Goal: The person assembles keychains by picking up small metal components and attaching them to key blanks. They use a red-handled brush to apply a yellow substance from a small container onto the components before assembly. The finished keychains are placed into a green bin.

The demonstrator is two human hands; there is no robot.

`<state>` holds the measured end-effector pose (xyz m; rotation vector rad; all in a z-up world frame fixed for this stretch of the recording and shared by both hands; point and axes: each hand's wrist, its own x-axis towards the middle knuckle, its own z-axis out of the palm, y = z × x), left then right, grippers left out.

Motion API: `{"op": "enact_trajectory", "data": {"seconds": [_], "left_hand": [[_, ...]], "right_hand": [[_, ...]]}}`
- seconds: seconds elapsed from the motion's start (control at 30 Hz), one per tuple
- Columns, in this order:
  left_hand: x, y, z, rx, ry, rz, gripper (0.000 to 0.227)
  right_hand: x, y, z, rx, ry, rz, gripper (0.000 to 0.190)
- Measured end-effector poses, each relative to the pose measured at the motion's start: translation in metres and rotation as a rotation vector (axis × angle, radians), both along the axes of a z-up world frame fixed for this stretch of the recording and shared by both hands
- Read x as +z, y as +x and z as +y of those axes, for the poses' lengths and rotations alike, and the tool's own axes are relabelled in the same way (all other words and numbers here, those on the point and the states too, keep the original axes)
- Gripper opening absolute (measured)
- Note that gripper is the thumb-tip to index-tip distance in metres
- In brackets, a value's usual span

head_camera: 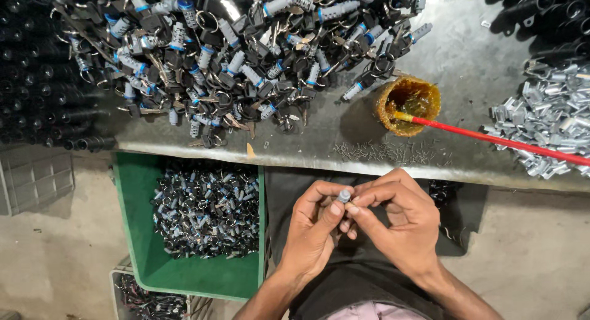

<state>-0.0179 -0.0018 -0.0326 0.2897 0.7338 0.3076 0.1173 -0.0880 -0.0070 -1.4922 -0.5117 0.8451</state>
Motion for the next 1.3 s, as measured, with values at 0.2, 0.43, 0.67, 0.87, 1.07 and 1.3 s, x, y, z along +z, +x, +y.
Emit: {"op": "enact_trajectory", "data": {"seconds": [0.2, 0.43, 0.67, 0.87, 1.07, 1.3], "left_hand": [[0.003, 0.001, -0.001, -0.023, -0.001, 0.022, 0.027], [0.003, 0.001, 0.001, -0.06, 0.03, -0.016, 0.029], [0.021, 0.008, 0.028, -0.21, 0.333, 0.067, 0.036], [-0.002, 0.045, 0.031, -0.004, 0.216, -0.012, 0.022], [-0.014, 0.075, 0.037, 0.066, 0.009, -0.111, 0.024], [-0.025, 0.068, 0.029, 0.047, -0.053, -0.177, 0.025]], "right_hand": [[0.003, 0.0, -0.005, -0.005, 0.005, -0.017, 0.018], [-0.005, 0.003, -0.014, 0.02, 0.021, 0.191, 0.021], [-0.004, 0.039, -0.016, -0.251, 0.267, 0.556, 0.063], [0.018, 0.082, -0.012, -0.272, -0.156, -0.518, 0.016], [0.029, 0.089, -0.016, -0.423, -0.178, -0.452, 0.007], [0.02, 0.08, -0.035, -0.56, -0.011, -0.212, 0.007]]}}
